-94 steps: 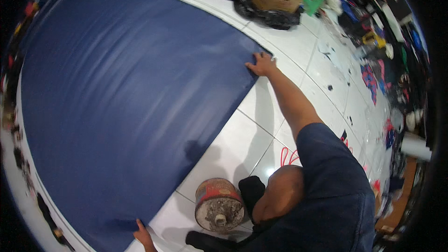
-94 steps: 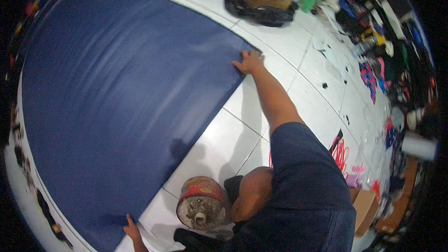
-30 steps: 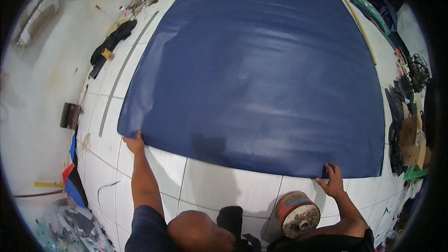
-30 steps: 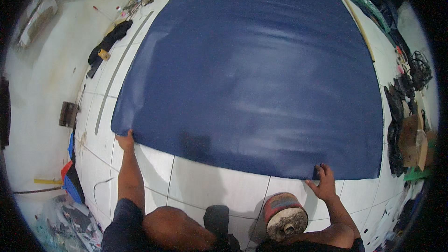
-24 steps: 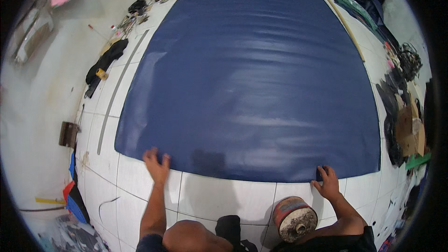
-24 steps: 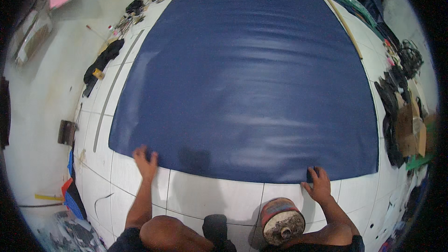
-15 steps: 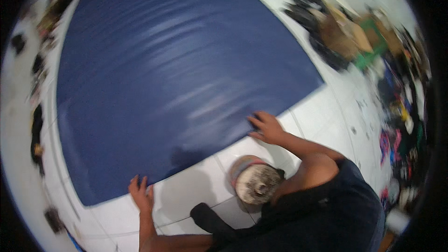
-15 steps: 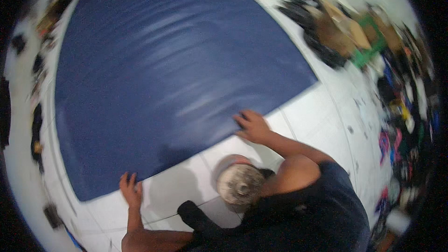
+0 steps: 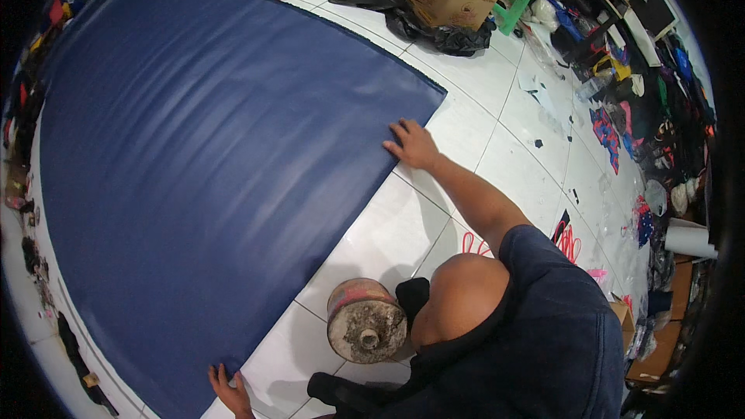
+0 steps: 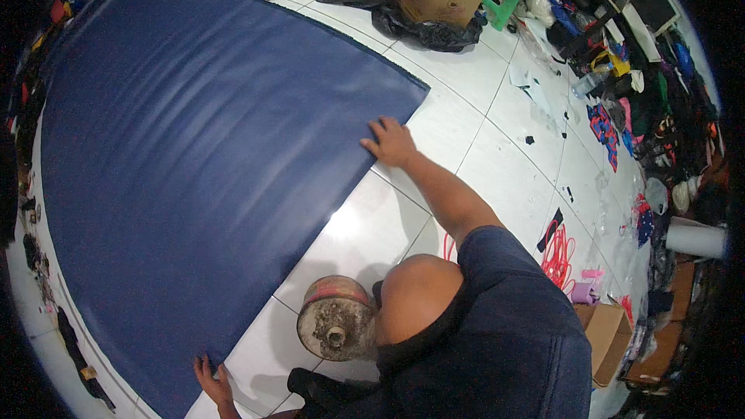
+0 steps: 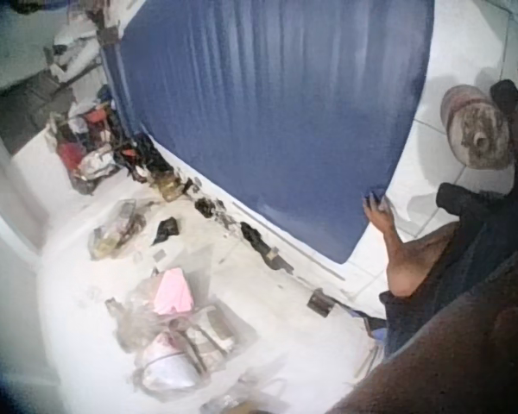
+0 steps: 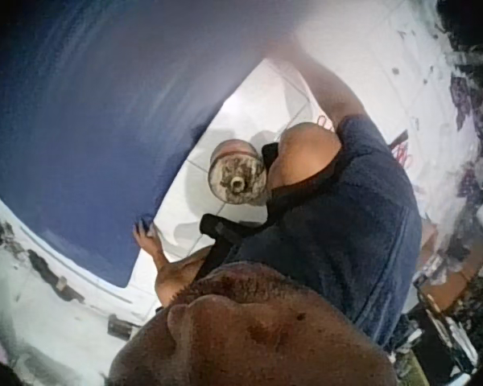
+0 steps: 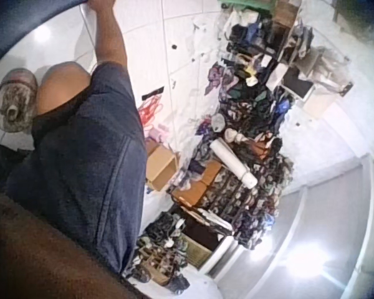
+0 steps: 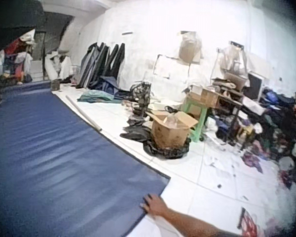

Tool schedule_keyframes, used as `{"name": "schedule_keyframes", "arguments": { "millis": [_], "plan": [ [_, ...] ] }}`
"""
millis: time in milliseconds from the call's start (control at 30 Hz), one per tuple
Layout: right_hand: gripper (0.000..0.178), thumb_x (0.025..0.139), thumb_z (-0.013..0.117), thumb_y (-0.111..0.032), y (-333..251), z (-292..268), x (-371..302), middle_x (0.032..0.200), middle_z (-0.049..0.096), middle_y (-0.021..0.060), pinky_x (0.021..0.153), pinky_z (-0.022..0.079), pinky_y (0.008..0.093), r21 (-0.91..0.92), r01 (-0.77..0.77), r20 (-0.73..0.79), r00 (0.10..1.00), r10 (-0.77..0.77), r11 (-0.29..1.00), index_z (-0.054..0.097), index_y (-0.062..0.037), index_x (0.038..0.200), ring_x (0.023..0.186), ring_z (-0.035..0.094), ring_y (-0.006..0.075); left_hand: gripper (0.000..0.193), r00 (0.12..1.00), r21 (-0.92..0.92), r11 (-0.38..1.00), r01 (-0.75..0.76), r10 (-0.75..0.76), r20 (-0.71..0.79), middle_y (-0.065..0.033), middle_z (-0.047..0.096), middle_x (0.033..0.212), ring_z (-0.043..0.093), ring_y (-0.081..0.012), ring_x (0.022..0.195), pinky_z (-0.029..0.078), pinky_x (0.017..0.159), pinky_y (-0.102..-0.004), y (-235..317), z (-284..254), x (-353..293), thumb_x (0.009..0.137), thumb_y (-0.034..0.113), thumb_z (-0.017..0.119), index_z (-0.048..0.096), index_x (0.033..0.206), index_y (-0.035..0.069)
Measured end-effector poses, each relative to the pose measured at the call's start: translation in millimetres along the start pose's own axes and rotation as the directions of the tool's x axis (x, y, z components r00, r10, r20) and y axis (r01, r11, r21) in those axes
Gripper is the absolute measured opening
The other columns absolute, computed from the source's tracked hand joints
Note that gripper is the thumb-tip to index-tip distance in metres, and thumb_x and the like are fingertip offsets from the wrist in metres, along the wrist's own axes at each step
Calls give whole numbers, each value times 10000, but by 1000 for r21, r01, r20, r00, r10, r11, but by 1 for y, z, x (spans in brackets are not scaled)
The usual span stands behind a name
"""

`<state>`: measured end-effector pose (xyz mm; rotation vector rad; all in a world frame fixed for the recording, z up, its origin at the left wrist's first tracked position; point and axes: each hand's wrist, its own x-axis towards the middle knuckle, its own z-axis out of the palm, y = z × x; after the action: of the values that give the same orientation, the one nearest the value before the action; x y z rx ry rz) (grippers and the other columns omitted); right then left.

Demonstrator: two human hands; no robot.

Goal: The person spreads a piece of blue fabric on the floor, places a circular weight on one corner, aligns a long wooden rod along the edge, and cuts a straight line through the fabric using shears.

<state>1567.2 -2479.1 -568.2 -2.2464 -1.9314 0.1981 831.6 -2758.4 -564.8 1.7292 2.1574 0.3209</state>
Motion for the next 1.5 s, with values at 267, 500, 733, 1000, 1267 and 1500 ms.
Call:
{"name": "schedule_keyframes", "arguments": {
  "millis": [267,500,733,1000,1267,1500],
  "plan": [
    [702,920,465,-634,57,-2,40,1513,342,195,1111,274,588,-75,-175,7,984,176,982,439,-161,1439,1409,296,395,508,997,83,994,-65,60,53,-270,417,1412,419,-442,1296,344,1091,-483,2,-7,4,834,158,693,539,1291,-2],
    [775,895,514,-641,61,-1,47,1514,335,195,1131,310,480,40,-175,5,984,175,984,419,-106,1447,1413,300,362,508,999,83,996,-23,21,33,-259,434,1393,430,-426,1287,357,1083,-483,7,-6,2,830,146,699,536,1289,2],
    [737,908,543,-581,64,-6,49,1499,348,219,1107,353,451,-13,-186,6,982,186,982,432,-71,1428,1387,331,380,501,996,108,990,-89,89,0,-255,475,1341,467,-421,1242,393,1051,-469,-8,1,4,812,134,723,558,1267,4],
    [365,839,691,-324,-151,-23,-48,1000,613,164,816,476,442,601,332,65,886,-458,727,599,-47,1058,941,593,348,487,998,71,997,-27,31,-48,-255,509,1311,513,-428,1189,420,1020,-476,-6,-16,-5,777,134,757,608,1225,14],
    [455,808,706,-432,-237,-110,-165,754,618,113,654,516,463,702,700,299,-128,-946,128,585,-67,1051,734,647,338,468,998,96,994,-49,52,-21,-189,526,1351,517,-372,1214,430,1026,-426,18,-5,38,816,225,754,628,1248,97],
    [361,830,680,-431,-255,-77,-176,669,603,76,564,512,435,595,782,273,19,-962,184,563,-90,862,634,641,320,476,992,71,990,123,-123,-13,-149,523,1372,512,-338,1235,424,1048,-414,8,-14,5,786,237,778,651,1234,138]
  ]
}}
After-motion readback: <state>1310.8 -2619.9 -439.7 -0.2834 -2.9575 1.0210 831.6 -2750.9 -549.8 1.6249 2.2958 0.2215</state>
